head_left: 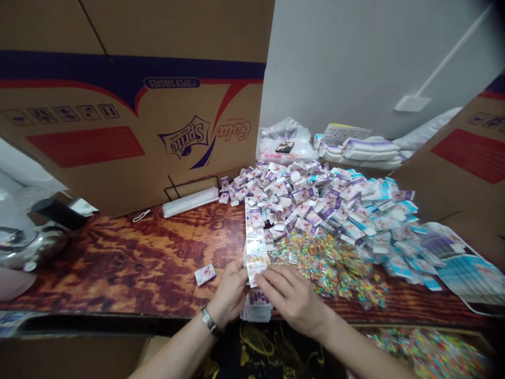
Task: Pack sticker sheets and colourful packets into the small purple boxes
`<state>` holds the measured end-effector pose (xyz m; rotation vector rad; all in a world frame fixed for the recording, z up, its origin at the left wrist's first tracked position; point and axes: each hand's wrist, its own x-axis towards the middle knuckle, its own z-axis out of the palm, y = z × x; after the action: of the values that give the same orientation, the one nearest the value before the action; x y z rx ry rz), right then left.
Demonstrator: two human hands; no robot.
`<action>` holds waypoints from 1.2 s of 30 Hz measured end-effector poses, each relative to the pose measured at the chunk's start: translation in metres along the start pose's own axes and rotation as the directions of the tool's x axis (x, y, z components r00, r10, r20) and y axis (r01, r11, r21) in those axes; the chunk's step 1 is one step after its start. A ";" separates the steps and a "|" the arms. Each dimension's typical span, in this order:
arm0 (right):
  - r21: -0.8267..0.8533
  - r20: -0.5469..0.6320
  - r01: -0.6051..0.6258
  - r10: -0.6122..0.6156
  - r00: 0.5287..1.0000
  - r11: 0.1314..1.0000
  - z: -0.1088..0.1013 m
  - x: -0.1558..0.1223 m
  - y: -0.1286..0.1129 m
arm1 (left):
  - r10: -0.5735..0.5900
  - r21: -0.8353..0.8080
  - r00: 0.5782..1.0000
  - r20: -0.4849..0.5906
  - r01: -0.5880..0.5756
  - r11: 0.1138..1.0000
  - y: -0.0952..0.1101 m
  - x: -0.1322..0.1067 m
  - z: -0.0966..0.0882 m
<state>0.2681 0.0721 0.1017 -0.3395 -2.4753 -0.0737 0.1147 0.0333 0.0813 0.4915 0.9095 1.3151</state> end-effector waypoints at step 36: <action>0.392 0.300 -0.712 0.651 0.697 0.582 0.025 -0.031 -0.001 | 0.329 0.879 0.900 0.285 -0.383 0.286 -0.030 -0.002 -0.010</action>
<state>0.2768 0.0674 0.0633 -1.0780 -2.1917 0.9109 0.1256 0.0228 0.0532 1.7289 1.5494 1.0303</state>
